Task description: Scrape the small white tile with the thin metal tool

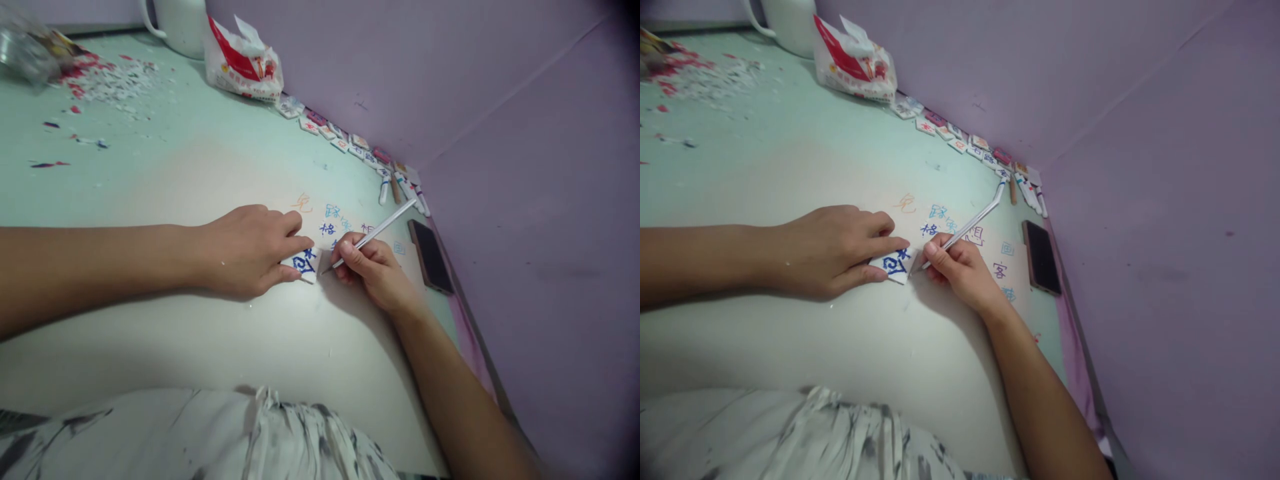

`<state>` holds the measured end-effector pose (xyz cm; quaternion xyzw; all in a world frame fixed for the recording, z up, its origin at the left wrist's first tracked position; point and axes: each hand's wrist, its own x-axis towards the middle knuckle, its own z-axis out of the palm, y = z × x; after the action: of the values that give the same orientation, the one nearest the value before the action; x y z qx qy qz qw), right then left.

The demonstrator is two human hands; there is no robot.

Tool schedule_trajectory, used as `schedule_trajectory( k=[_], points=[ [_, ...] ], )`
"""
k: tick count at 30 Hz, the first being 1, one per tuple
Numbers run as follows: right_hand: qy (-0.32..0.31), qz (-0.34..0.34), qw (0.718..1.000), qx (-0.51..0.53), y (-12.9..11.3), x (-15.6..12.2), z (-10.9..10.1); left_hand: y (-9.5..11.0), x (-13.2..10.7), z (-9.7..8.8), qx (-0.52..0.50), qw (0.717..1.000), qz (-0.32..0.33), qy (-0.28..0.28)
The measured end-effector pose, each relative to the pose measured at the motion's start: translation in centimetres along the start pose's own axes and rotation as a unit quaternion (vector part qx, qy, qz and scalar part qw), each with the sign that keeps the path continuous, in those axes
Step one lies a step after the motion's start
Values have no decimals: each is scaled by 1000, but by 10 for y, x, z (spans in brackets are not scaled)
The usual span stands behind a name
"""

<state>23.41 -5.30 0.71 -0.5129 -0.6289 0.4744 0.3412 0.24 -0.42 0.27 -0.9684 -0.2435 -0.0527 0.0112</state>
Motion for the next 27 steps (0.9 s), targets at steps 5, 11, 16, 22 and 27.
schedule_trajectory(
  k=[5,11,16,22,27],
  points=[
    [-7,-6,999,-34,-4,1,1,0,0,3,-10,1000,5,22],
    [-20,12,999,-25,-1,-1,-1,-1,-1,3,-17,1000,4,20],
    [-3,11,1000,11,0,0,1,-1,-1,4,-7,1000,8,21],
    [-3,2,1000,-26,-3,1,2,0,0,2,0,1000,7,11],
    [-18,12,1000,-22,-3,0,1,-1,0,3,-2,1000,5,11]
  ],
)
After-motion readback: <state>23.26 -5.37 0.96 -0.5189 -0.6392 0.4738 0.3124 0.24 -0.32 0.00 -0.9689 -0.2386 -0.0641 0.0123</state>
